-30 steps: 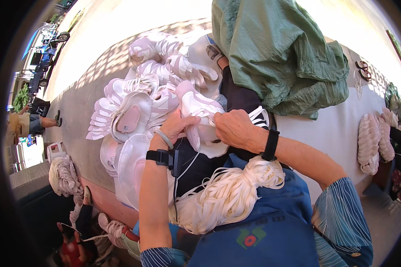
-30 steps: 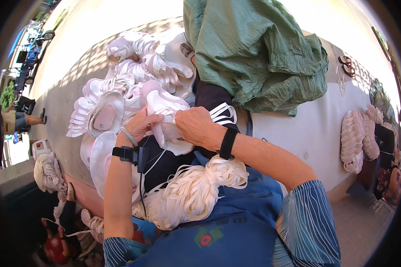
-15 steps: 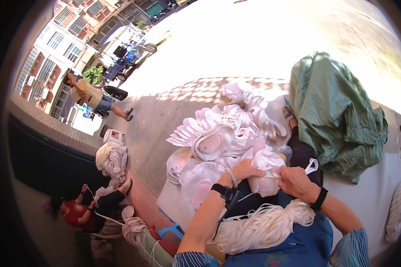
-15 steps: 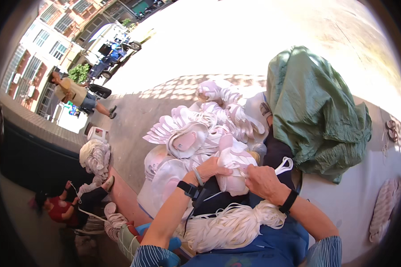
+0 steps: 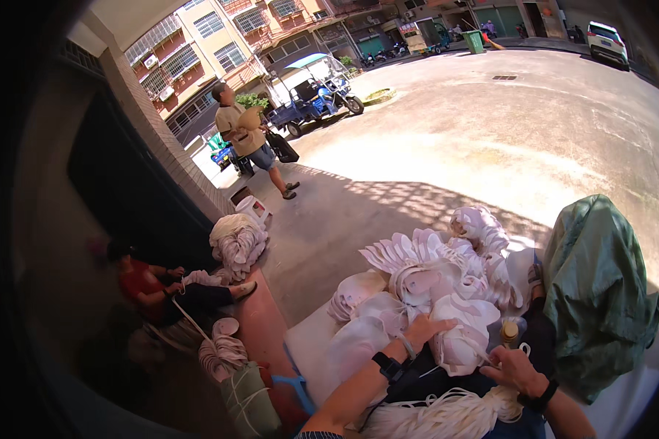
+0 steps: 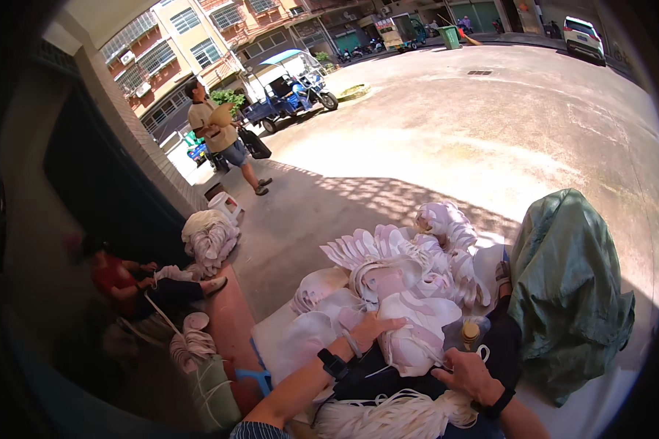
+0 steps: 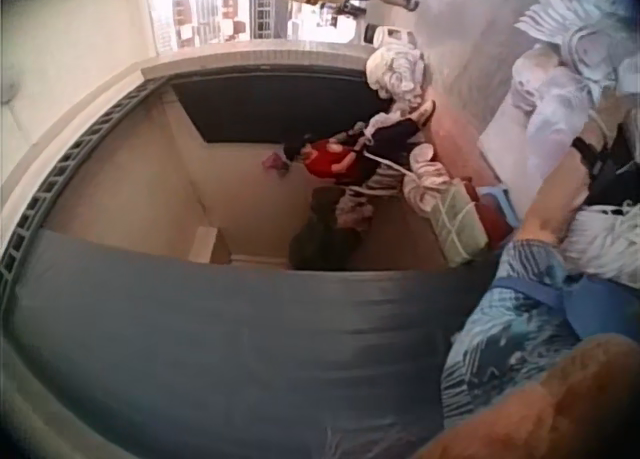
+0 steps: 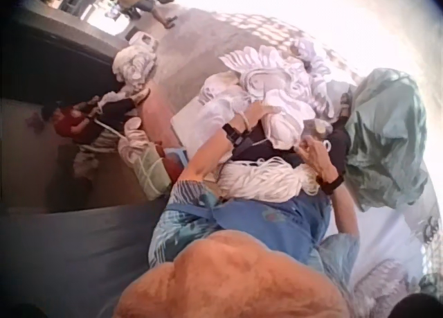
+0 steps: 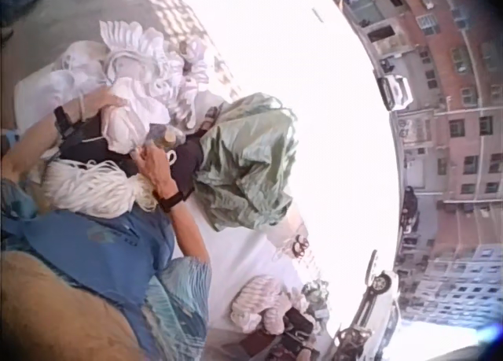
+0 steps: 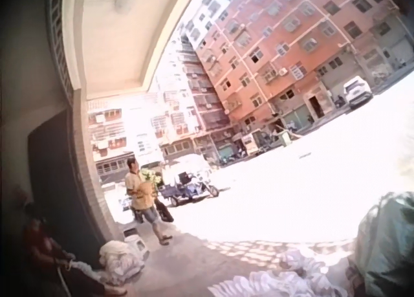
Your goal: Lacing white and pink sneakers from a large pile of shoe uppers.
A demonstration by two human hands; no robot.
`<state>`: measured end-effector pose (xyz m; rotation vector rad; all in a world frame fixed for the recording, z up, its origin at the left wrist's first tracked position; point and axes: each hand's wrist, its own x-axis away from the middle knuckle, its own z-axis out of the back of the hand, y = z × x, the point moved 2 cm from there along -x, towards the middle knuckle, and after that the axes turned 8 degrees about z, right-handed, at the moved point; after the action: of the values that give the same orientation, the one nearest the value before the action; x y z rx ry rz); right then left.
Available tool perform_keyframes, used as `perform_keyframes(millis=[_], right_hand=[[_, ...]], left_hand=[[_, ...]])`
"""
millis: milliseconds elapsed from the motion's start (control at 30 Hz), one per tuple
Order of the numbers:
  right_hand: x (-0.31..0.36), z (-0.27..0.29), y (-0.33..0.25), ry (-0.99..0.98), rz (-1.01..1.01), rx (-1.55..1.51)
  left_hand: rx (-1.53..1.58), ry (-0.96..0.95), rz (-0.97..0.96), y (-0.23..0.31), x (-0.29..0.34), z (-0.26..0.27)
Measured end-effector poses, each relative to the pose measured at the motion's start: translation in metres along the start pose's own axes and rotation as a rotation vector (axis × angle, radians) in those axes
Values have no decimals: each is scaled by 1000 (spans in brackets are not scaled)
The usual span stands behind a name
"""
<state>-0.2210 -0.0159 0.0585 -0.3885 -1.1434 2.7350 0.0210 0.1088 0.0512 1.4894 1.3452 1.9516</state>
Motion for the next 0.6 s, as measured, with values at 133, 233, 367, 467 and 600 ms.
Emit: perform_keyframes(millis=[133, 233, 367, 467, 600], right_hand=[[11, -14, 2, -209, -127, -35], [12, -19, -9, -498, -84, -40], [19, -39, -15, -779, -34, -121], [14, -38, -29, -808, -36, -154], [-6, -41, -42, -861, -35, -158]], left_hand=[[121, 92, -3, -2, -1, 17], [354, 208, -94, 2, 10, 26], [613, 201, -191, 9, 14, 52], [770, 124, -159, 48, 48, 65], [709, 171, -347, 46, 73, 97]])
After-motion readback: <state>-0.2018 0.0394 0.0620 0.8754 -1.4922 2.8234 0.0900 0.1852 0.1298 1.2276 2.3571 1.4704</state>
